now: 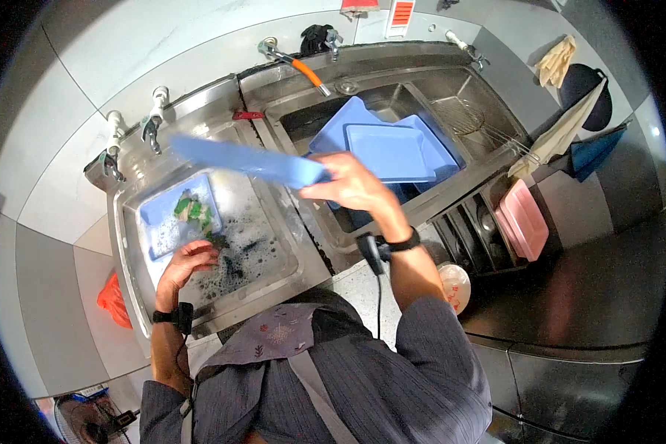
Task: The person washes blue plastic trays in a sink using a scouring pad and soapy water, scrubbing both sides of each tray.
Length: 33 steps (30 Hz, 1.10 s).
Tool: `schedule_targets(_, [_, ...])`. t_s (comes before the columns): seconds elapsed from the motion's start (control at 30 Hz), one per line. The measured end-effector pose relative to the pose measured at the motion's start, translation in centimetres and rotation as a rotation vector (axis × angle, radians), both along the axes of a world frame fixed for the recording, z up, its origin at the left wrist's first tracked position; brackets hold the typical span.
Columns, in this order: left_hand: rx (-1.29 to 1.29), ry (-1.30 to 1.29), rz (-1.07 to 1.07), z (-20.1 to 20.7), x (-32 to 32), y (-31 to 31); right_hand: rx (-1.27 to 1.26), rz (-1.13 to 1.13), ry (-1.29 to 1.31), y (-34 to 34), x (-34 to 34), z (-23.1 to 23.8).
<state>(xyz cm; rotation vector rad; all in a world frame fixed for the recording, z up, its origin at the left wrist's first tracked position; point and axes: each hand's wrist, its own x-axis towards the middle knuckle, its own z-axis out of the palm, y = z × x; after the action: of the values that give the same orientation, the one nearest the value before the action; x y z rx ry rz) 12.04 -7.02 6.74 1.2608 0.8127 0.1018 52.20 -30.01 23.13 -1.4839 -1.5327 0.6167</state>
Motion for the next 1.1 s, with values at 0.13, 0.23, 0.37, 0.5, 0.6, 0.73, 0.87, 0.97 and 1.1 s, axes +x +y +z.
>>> schedule_targets(0.13, [0.044,0.131,-0.075,-0.4,-0.2,-0.2,0.012,-0.417,0.088,-5.3,1.8,1.9])
schedule_targets(0.23, [0.115,0.267,-0.15,-1.3,-0.6,-0.3,-0.056,-0.673,-0.075,-6.3,3.9,1.1])
schedule_targets(0.37, [0.125,0.311,-0.173,-2.5,-1.7,-0.2,-0.068,-0.851,-0.491,-4.2,6.7,-1.6])
schedule_targets(0.5, [0.167,0.346,-0.169,-2.3,-2.7,-0.3,-0.193,-0.881,-0.881,-0.3,9.8,-7.4])
schedule_targets(0.6, [0.176,0.347,-0.119,-2.2,-2.9,-0.6,-0.485,-0.752,-0.907,3.6,11.0,-11.5])
schedule_targets(0.73, [0.153,0.324,-0.053,-2.4,-4.1,-0.8,-0.761,-0.555,-0.903,7.2,9.6,-15.2])
schedule_targets(0.87, [0.136,0.3,-0.017,-2.7,-3.5,-1.1,-0.784,-0.614,-0.974,7.5,13.7,-20.1])
schedule_targets(0.97, [0.106,0.308,0.027,-2.3,-4.3,-1.4,-0.747,-0.563,-0.896,8.5,13.5,-20.2])
schedule_targets(1.1, [0.129,0.353,0.015,-1.9,-4.3,-1.7,-0.613,-0.303,-1.023,10.6,11.9,-20.4])
